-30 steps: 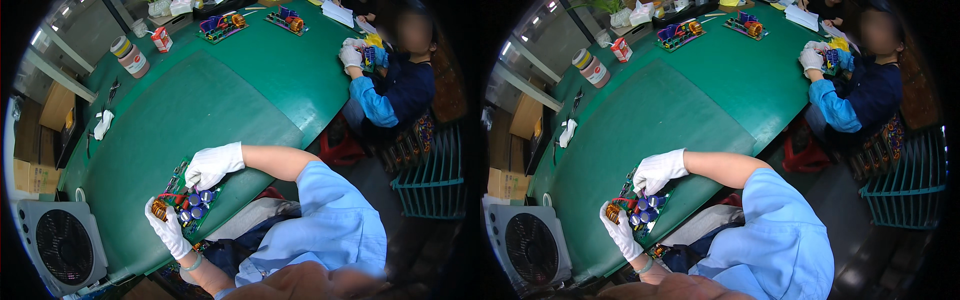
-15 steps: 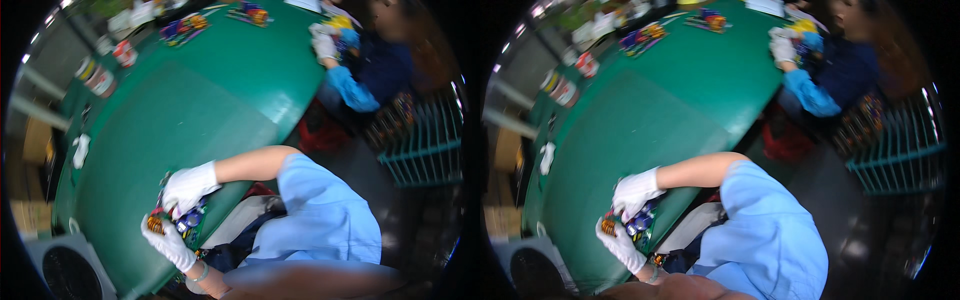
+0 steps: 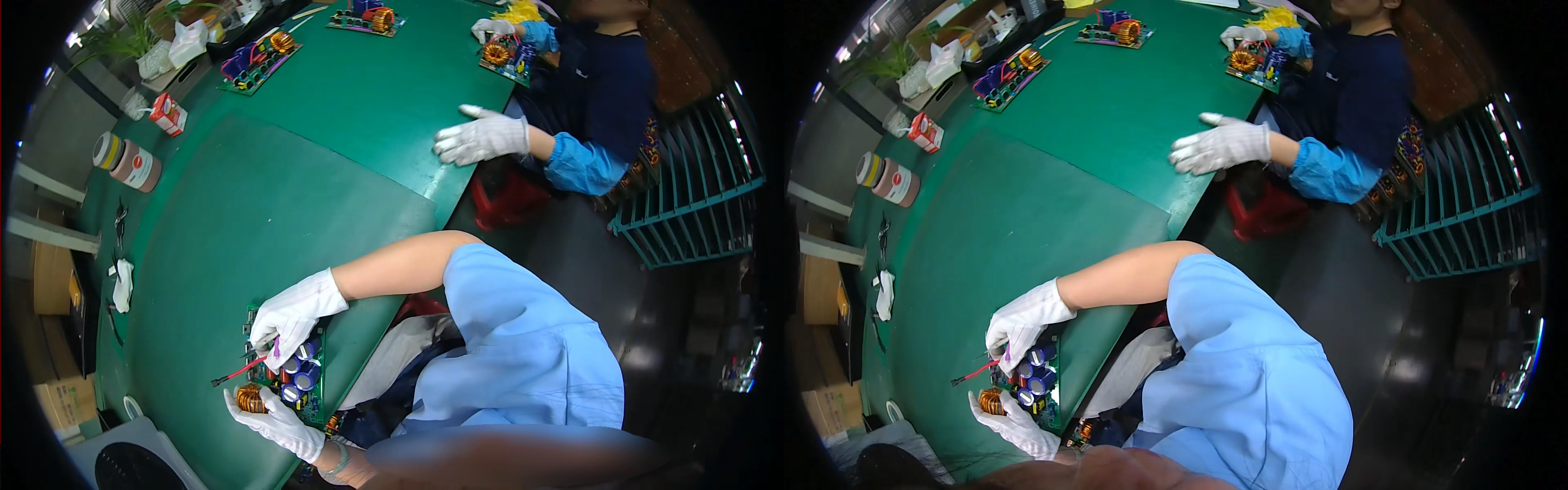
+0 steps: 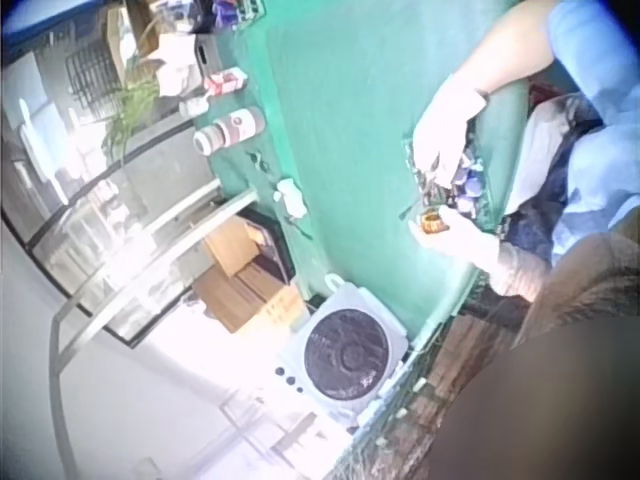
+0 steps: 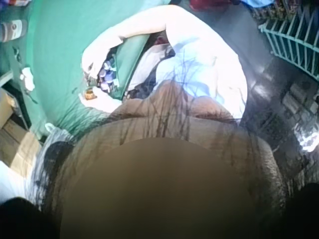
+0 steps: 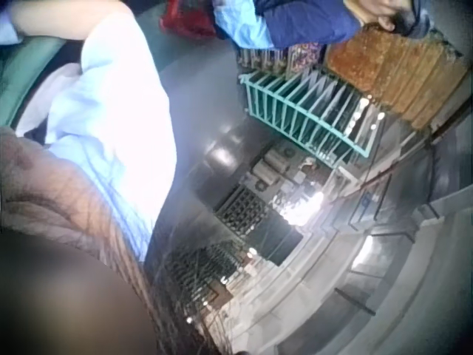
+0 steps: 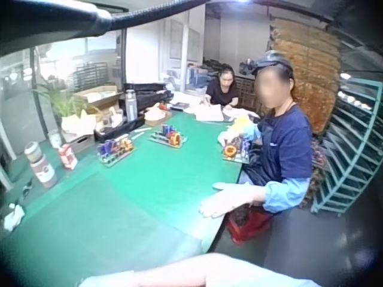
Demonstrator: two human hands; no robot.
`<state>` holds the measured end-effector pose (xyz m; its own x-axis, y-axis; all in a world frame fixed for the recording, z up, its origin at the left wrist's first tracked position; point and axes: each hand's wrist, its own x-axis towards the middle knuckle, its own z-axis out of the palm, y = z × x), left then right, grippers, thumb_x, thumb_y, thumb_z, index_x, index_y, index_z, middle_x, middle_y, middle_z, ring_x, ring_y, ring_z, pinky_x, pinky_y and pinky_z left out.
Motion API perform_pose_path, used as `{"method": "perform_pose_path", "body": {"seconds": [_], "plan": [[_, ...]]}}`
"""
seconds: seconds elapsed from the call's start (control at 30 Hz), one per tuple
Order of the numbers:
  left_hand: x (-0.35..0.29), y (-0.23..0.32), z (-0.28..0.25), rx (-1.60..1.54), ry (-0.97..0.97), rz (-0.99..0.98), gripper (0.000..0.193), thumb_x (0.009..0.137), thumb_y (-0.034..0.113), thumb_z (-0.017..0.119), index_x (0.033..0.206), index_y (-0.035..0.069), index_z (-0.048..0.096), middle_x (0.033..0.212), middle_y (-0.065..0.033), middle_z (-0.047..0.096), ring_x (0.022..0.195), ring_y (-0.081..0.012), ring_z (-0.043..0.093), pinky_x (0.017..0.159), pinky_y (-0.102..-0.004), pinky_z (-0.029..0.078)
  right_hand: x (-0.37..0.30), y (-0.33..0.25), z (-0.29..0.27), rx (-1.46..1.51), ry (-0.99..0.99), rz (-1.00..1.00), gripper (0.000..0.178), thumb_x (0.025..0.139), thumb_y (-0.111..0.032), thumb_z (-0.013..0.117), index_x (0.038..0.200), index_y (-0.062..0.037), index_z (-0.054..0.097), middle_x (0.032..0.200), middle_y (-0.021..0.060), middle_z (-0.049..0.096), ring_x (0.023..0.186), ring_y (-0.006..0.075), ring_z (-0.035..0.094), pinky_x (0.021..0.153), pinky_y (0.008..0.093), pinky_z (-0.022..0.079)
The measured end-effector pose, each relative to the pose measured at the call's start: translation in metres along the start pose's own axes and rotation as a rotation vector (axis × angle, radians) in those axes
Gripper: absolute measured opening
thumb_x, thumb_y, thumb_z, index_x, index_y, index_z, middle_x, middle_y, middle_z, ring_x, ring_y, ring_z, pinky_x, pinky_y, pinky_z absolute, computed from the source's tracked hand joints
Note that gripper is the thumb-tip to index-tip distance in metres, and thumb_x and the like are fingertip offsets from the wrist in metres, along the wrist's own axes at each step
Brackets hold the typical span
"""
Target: The person sits at a green workbench and repeatedly picks up green circuit boards. They use a small metal scraper to clean the surface of the boards, flipping them over to treat both sides. The person handles the boards one at a time, wiping them with a cloth and inspecting them before placing them back on the table.
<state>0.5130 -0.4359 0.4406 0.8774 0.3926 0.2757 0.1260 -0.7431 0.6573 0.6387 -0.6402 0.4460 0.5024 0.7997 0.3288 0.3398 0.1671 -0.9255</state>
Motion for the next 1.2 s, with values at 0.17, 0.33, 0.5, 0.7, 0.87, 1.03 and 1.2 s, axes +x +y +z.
{"method": "perform_pose_path", "body": {"seconds": [0.17,0.33,0.5,0.7,0.87,1.03,1.2], "plan": [[0.002,-0.023,-0.005,-0.006,0.002,-0.021,0.057,0.086,0.006,0.058,0.14,-0.003,0.041,0.136,-0.0232,0.048,0.124,-0.0373,0.05,0.107,-0.0443,0.04,-0.003,0.003,-0.001,0.025,-0.002,0.03,0.035,0.089,-0.033,0.071,0.08,-0.0004,0.061,0.063,0.0042,0.043,0.058,0.0148,0.039,0.054,0.0345,0.032],[0.001,-0.024,-0.005,-0.045,-0.009,0.003,0.053,0.086,0.011,0.059,0.135,-0.004,0.047,0.129,-0.0236,0.052,0.117,-0.0354,0.053,0.104,-0.0432,0.041,-0.001,0.002,0.0,-0.056,0.037,0.148,0.03,0.091,-0.03,0.07,0.08,-0.0021,0.063,0.066,0.0014,0.048,0.062,0.0102,0.042,0.056,0.0319,0.034],[0.004,-0.013,-0.005,-0.182,-0.003,-0.149,0.047,0.084,0.005,0.063,0.13,0.0,0.052,0.115,-0.0171,0.059,0.102,-0.0263,0.058,0.093,-0.0383,0.047,0.001,-0.005,0.002,0.204,-0.023,0.269,0.018,0.095,-0.019,0.065,0.1,-0.0019,0.066,0.099,0.0076,0.071,0.092,0.0125,0.063,0.086,0.0295,0.05],[0.004,-0.036,-0.004,-0.063,0.085,0.077,0.048,0.08,0.004,0.065,0.126,-0.001,0.053,0.11,-0.0191,0.061,0.097,-0.0289,0.063,0.088,-0.0385,0.051,0.005,-0.008,0.005,0.367,0.016,0.345,0.02,0.097,-0.009,0.059,0.113,0.0012,0.064,0.103,0.0143,0.07,0.082,0.0192,0.065,0.085,0.0346,0.05],[0.004,-0.045,-0.001,-0.093,0.079,0.152,0.049,0.08,0.005,0.065,0.127,-0.002,0.051,0.113,-0.0186,0.061,0.101,-0.029,0.062,0.091,-0.0378,0.05,-0.01,0.01,-0.003,0.393,-0.076,0.297,0.027,0.099,-0.014,0.057,0.123,-0.0035,0.062,0.097,0.0046,0.067,0.085,0.0094,0.056,0.075,0.0254,0.044],[0.002,-0.042,-0.004,-0.114,0.041,0.114,0.052,0.076,0.004,0.069,0.125,-0.002,0.051,0.117,-0.0204,0.06,0.106,-0.0362,0.06,0.095,-0.0434,0.047,0.0,-0.007,-0.018,0.047,-0.207,0.129,0.022,0.097,-0.013,0.056,0.113,-0.0056,0.069,0.101,0.0052,0.067,0.093,0.0169,0.057,0.084,0.0314,0.046],[0.003,-0.038,-0.005,-0.108,0.042,0.087,0.051,0.076,0.006,0.068,0.124,-0.001,0.052,0.117,-0.0201,0.06,0.106,-0.0347,0.06,0.095,-0.0425,0.047,0.0,-0.008,-0.029,-0.101,-0.25,0.022,0.019,0.088,-0.005,0.063,0.104,-0.0063,0.073,0.101,0.0042,0.068,0.098,0.0221,0.056,0.086,0.0331,0.046]]}}
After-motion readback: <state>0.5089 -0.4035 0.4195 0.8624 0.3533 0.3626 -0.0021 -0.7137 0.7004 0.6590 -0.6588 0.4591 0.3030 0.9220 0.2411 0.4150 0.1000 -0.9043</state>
